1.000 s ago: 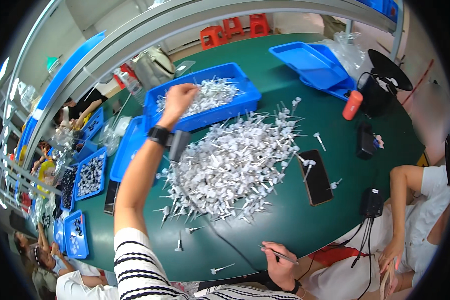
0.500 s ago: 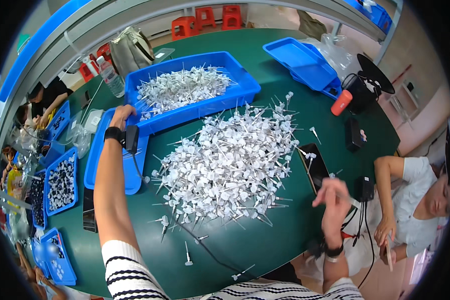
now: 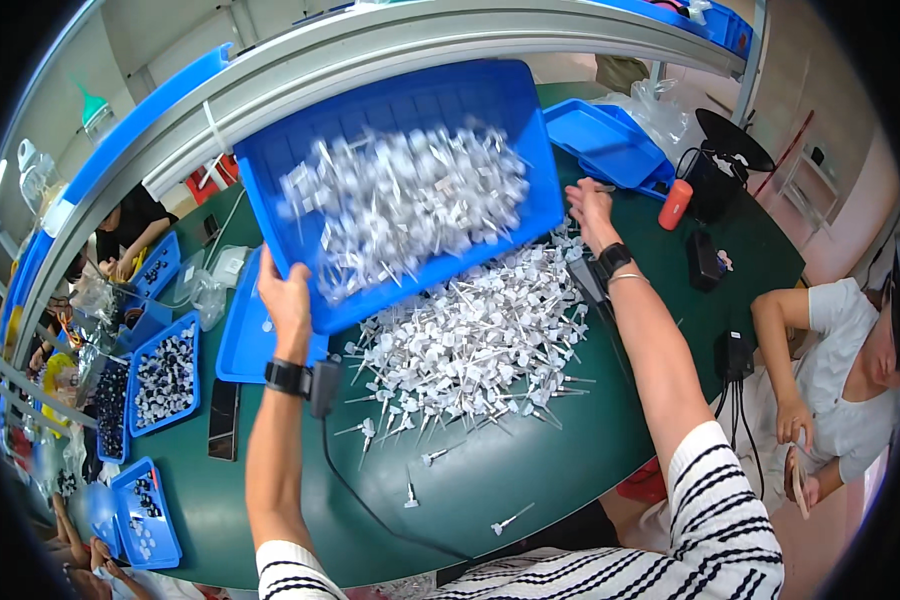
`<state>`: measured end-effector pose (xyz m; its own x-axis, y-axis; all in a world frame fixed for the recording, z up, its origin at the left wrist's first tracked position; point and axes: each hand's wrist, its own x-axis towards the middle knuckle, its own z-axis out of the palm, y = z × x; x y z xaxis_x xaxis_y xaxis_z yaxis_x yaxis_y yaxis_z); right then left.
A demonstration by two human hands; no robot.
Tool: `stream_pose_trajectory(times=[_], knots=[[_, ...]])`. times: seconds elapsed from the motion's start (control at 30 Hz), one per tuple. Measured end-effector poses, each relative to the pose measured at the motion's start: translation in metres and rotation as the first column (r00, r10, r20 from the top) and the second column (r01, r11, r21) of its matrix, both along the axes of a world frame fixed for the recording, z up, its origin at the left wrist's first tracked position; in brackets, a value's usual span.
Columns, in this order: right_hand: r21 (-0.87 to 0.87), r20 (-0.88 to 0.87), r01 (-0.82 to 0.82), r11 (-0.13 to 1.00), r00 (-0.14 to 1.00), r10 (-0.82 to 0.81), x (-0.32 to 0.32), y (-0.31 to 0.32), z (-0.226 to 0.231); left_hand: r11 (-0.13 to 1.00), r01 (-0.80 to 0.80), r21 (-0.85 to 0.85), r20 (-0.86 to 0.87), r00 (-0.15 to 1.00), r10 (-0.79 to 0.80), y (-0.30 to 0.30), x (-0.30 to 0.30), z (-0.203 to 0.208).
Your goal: The person uses tweezers to pick up small white plastic components from a large pile on a green table and inserts them into a clear plastic tube. The person repeats this process continuously, occasionally moving a blue tray to access more components.
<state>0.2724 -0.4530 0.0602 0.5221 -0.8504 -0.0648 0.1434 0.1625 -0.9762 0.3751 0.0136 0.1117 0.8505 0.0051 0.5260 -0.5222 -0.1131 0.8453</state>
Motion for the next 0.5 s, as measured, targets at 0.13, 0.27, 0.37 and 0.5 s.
stream_pose_trajectory(times=[0.13, 0.27, 0.37, 0.5], knots=[[0.056, 0.092, -0.011, 0.998, 0.996, 0.006, 0.027, -0.011, -0.018, 1.000, -0.002, -0.030, 0.021, 1.000, 0.002, -0.012, -0.046, -0.020], [-0.050, 0.118, 0.062, 0.997, 0.992, -0.055, 0.021, -0.023, -0.007, 0.998, -0.053, -0.024, 0.137, 0.989, 0.055, -0.016, -0.063, -0.025], [0.277, 0.195, 0.178, 0.944, 0.952, -0.237, 0.014, 0.031, 0.015, 0.987, -0.158, 0.029, 0.243, 0.959, 0.147, -0.004, -0.079, -0.027], [0.367, 0.632, -0.032, 0.930, 0.741, -0.224, -0.018, 0.022, -0.003, 0.985, -0.113, 0.134, 0.490, 0.871, 0.033, 0.010, -0.094, -0.041]])
